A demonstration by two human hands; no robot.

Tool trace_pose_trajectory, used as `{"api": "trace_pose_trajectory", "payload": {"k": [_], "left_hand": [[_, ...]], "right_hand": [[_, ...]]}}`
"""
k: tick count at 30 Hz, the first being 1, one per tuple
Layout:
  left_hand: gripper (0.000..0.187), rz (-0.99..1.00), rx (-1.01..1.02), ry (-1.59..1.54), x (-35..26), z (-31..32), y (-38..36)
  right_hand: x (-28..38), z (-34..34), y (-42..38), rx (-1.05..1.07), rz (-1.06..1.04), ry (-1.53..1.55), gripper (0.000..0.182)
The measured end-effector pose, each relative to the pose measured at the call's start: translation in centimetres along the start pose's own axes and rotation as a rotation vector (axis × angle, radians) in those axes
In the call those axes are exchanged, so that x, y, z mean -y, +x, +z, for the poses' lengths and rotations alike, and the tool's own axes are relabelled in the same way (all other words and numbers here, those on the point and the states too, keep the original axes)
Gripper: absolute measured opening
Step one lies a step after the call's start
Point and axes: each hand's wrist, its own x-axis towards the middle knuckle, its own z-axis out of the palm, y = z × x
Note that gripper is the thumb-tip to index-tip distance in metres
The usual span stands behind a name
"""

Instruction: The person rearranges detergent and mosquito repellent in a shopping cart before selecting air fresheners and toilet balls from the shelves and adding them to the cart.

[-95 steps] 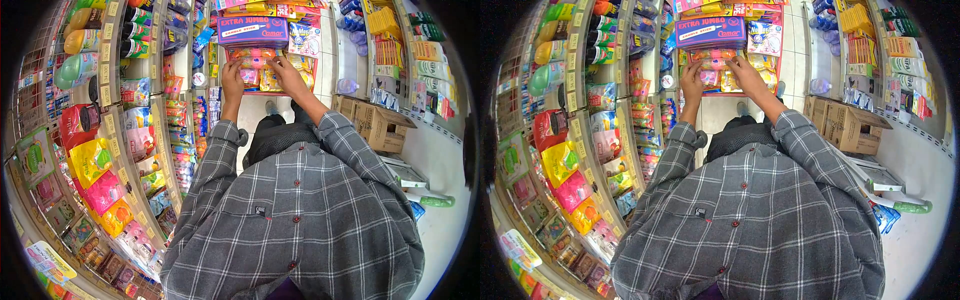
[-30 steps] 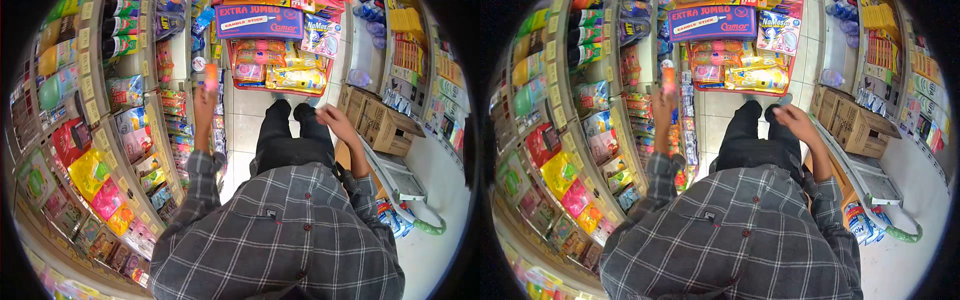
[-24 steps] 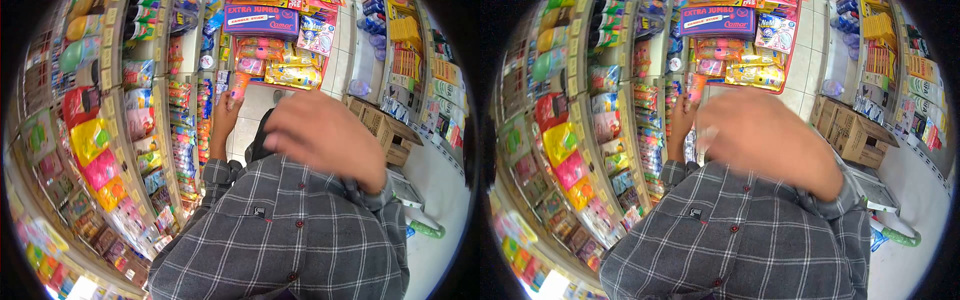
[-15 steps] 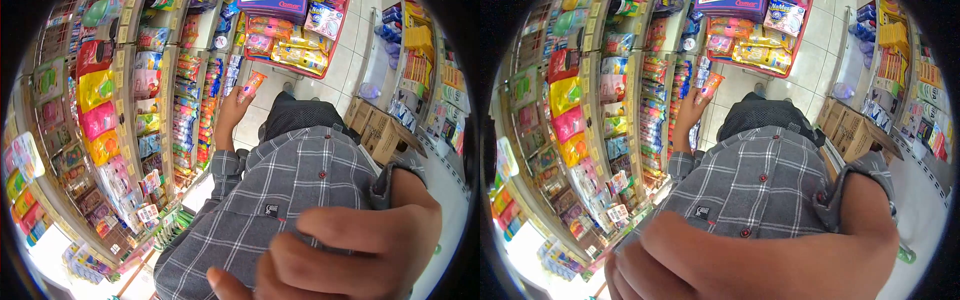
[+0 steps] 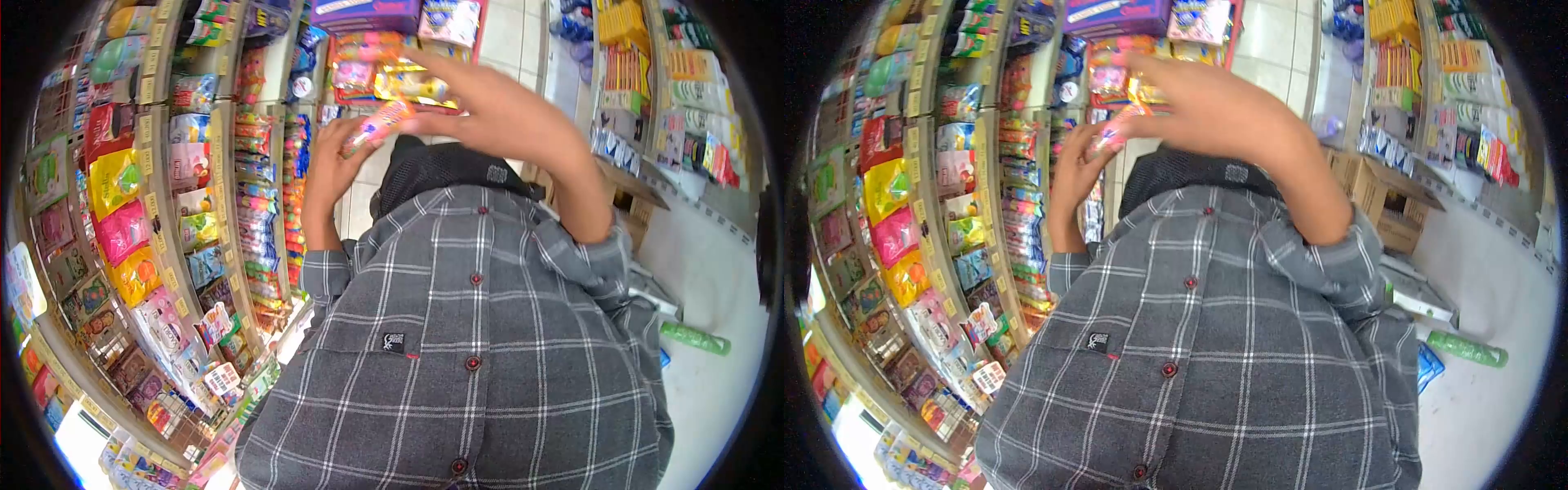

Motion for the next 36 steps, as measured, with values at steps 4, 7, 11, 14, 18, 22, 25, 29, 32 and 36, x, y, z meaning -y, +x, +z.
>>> {"api": "trace_pose_trajectory", "payload": {"k": [4,7,11,14,18,22,25,29,32,36], "left_hand": [[0.045,0.137,0.081,-0.093,-1.9,-2.8,3.5],[0.048,0.276,-0.067,-0.116,-1.9,-4.3,5.8],[0.05,-0.015,-0.082,-1.077,-0.3,-5.3,7.6],[0.038,-0.205,0.152,-1.266,2.3,-6.2,8.2],[0.031,-0.29,0.233,-1.225,4.5,-6.7,8.6],[0.03,-0.383,0.274,-1.218,5.9,-5.4,9.9],[0.031,-0.416,0.277,-1.107,7.9,-3.1,10.8],[0.035,-0.443,0.088,-1.014,11.0,-0.6,14.2],[0.035,-0.405,-0.035,-0.848,13.8,1.5,17.5],[0.038,-0.29,-0.087,-0.571,16.5,3.7,20.0]], "right_hand": [[-6.0,4.7,0.8,-0.04,0.469,0.562,0.054],[-6.0,5.4,1.6,-0.24,0.456,0.724,0.038],[-5.1,6.5,3.5,-0.482,0.437,0.829,0.036],[-5.3,7.6,4.4,-0.558,0.456,0.853,0.036],[-5.6,9.5,4.8,-0.644,0.52,0.863,0.043],[-6.2,11.3,4.8,-0.81,0.555,0.826,0.044],[-8.6,12.8,4.9,-0.855,0.625,0.81,0.039],[-13.7,14.5,7.5,-0.823,0.708,0.666,0.032],[-16.9,14.7,10.4,-0.839,0.66,0.234,0.032],[-19.8,15.7,11.9,-0.787,0.692,0.065,0.035]]}}
